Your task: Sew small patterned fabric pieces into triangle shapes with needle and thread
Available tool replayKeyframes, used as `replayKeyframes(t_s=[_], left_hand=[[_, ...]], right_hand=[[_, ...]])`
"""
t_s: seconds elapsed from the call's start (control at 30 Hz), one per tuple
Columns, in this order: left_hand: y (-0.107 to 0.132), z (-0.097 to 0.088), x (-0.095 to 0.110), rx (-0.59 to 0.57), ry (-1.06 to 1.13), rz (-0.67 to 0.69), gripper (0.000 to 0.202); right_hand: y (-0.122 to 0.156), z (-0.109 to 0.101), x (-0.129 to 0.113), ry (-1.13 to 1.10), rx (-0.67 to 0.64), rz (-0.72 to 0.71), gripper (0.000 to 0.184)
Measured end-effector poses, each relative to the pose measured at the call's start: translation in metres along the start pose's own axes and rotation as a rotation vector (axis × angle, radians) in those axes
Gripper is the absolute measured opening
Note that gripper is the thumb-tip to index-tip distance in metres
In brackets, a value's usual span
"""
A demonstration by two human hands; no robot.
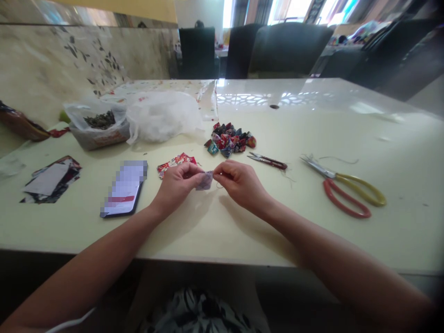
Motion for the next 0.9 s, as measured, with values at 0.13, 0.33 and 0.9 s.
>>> replayKeyframes(t_s=[0.13,0.33,0.9], left_hand=[[0.003,0.0,0.002,0.076,-0.175,0.134,0.014],[0.006,0.002,0.004,0.12,-0.314,0.235,0.012],[-0.004,0.0,-0.006,-0.058,0.129,-0.068,0.022]], right_hand=[[0.001,0.0,-0.001,0.0,-0.006,-0.017,0.014],[0.002,0.004,-0.002,0.011,-0.001,-0.074,0.016],[0.0,0.002,0.004,-0.052,0.056,-0.056,0.012]])
Point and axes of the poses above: each hand's wrist, its own y-axis away from the middle knuckle, its own z-axis out of the palm, x = y × z, the point moved 2 cm from there along -y, towards the middle knuckle, and after that the axes turned 15 degrees about -z, right-handed, at the moved point
